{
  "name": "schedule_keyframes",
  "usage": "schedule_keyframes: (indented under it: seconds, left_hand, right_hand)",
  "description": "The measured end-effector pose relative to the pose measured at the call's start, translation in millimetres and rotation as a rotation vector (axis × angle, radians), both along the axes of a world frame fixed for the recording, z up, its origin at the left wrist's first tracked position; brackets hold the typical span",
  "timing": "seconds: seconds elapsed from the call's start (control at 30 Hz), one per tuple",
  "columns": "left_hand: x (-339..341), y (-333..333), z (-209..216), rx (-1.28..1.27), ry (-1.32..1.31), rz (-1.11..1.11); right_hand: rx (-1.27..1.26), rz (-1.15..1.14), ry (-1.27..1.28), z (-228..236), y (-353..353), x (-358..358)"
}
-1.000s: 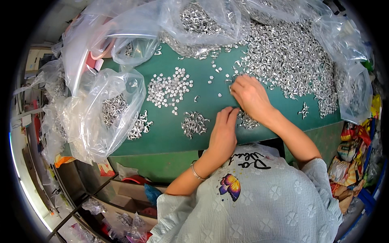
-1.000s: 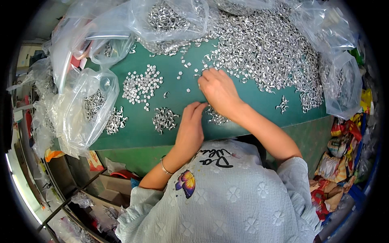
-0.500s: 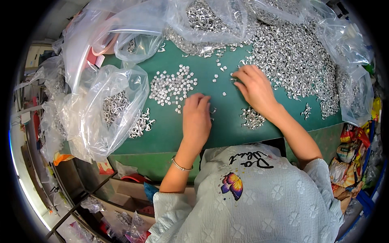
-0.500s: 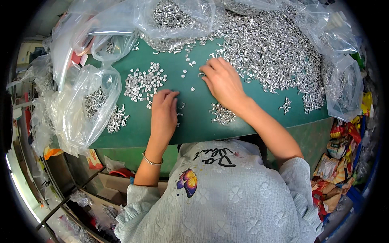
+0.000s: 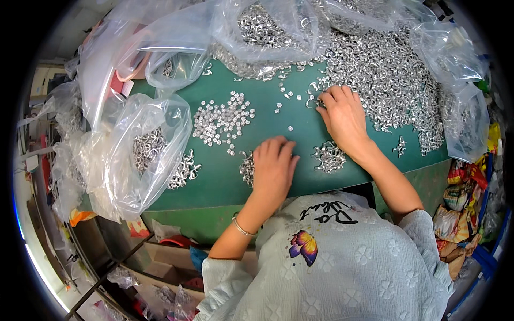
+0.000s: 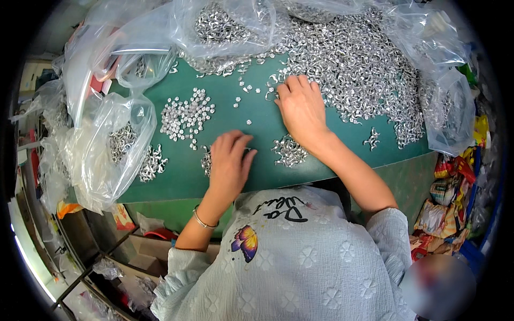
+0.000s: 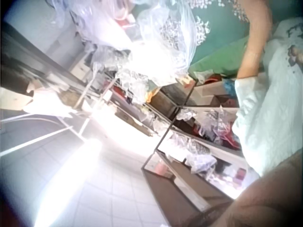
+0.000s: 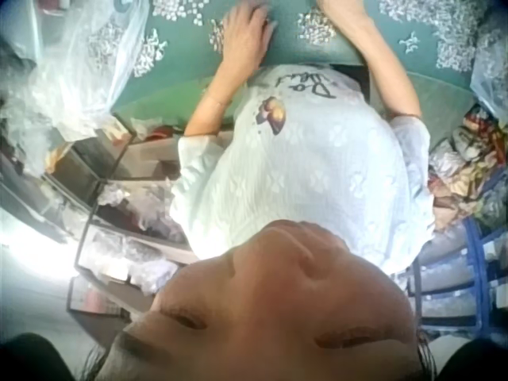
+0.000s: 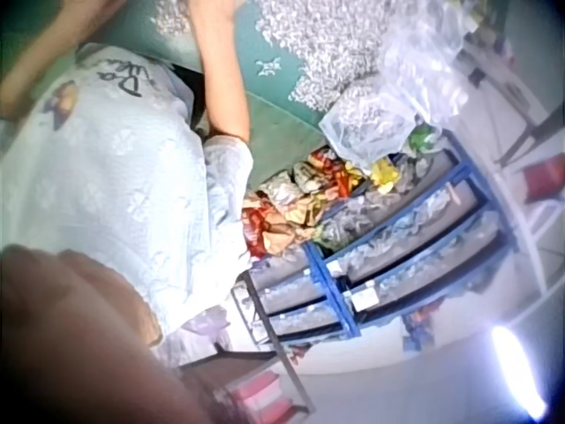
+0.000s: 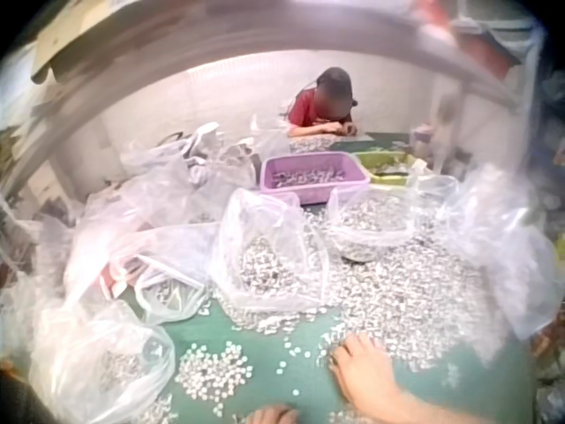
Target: The person sorts small silver star-shaped decorative items by hand, moving them from one pile to another and into a small plastic bowl on a work table.
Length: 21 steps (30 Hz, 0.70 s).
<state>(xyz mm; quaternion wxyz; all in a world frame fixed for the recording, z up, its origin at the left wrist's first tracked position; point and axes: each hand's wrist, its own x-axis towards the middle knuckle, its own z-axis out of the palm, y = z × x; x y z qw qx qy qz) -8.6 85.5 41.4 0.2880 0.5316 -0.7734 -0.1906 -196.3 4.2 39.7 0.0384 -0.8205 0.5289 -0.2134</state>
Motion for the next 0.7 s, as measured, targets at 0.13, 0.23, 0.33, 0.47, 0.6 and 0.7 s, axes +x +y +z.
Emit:
schedule_keyframes:
  seconds: [0.13,0.23,0.33,0.47,0.6,0.7]
  left_hand:
    - [2,5,-10,0.006,-0.085,-0.052]
    - [13,9,-5,-0.004,-0.135,-0.048]
    - [15,4,5,0.002,-0.114,-0.061]
    - [1,-33,9,-0.053,-0.072,-0.051]
    - [-26,-82,-2,-0.077,-0.050,-0.110]
    - [-34,-95,-10,-0.029,-0.123,-0.180]
  right_hand:
    - [-0.042,0.010,0.130,-9,5,1]
    - [0.045,0.053,-0.018,-2,8,-10]
    - [0.093,0.067,-0.177,-6,3,-28]
    - [0.018,0.098,-0.120,0,0,-18]
    - [0.067,0.111,-0.084,-8,1,-17]
    - [0.062,0.104,-0.180,-7,2,-27]
